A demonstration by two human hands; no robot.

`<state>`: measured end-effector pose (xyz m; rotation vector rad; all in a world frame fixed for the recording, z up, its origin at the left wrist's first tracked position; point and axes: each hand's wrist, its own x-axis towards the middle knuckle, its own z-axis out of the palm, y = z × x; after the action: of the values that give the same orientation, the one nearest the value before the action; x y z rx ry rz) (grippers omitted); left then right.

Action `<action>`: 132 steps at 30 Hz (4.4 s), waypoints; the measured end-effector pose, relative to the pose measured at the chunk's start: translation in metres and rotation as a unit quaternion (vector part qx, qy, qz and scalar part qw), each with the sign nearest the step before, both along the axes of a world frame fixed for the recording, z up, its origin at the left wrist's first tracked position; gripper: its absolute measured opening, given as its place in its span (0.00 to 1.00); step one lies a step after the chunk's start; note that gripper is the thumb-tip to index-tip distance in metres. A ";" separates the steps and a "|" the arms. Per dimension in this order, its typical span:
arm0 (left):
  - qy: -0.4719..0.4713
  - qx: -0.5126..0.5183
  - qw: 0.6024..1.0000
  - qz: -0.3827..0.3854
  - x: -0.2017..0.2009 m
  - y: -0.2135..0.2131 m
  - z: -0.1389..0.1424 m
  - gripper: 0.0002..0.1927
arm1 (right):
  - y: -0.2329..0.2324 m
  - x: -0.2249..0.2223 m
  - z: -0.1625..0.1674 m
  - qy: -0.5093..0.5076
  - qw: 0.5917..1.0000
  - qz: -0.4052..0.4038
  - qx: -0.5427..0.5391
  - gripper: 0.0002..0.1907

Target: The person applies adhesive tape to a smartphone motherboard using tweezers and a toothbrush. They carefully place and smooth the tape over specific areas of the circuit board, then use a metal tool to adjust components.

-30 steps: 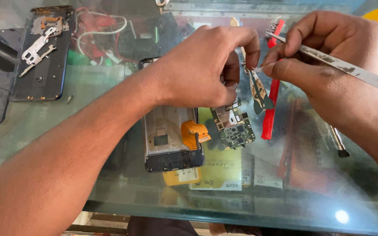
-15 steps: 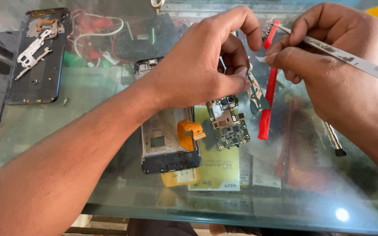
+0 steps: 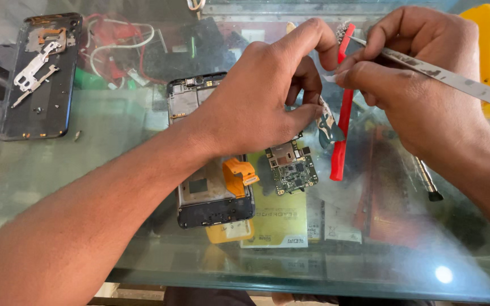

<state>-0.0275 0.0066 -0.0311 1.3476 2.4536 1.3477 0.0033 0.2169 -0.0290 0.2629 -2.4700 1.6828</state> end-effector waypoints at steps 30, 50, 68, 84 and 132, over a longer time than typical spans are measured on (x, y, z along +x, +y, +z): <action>0.131 -0.001 0.989 0.073 0.008 0.004 -0.006 0.25 | -0.002 0.000 0.000 -0.012 1.000 -0.005 0.003 0.07; 0.050 0.040 0.998 0.001 0.006 0.000 -0.008 0.27 | -0.001 0.001 -0.004 0.028 0.998 0.017 0.058 0.08; 0.048 0.013 0.997 0.051 0.009 0.004 -0.005 0.27 | -0.005 0.002 -0.004 0.014 0.998 0.045 0.042 0.09; 0.037 0.013 0.991 0.127 0.016 0.004 0.004 0.26 | -0.005 0.004 -0.008 -0.021 0.993 0.091 -0.077 0.10; 0.023 -0.031 0.989 0.144 0.016 0.004 0.010 0.24 | -0.006 0.008 -0.007 -0.022 0.991 0.094 -0.093 0.10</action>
<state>-0.0119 0.0101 -0.0209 1.0534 2.7812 1.2895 0.0117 0.2106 -0.0356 0.4524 -2.3606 2.0000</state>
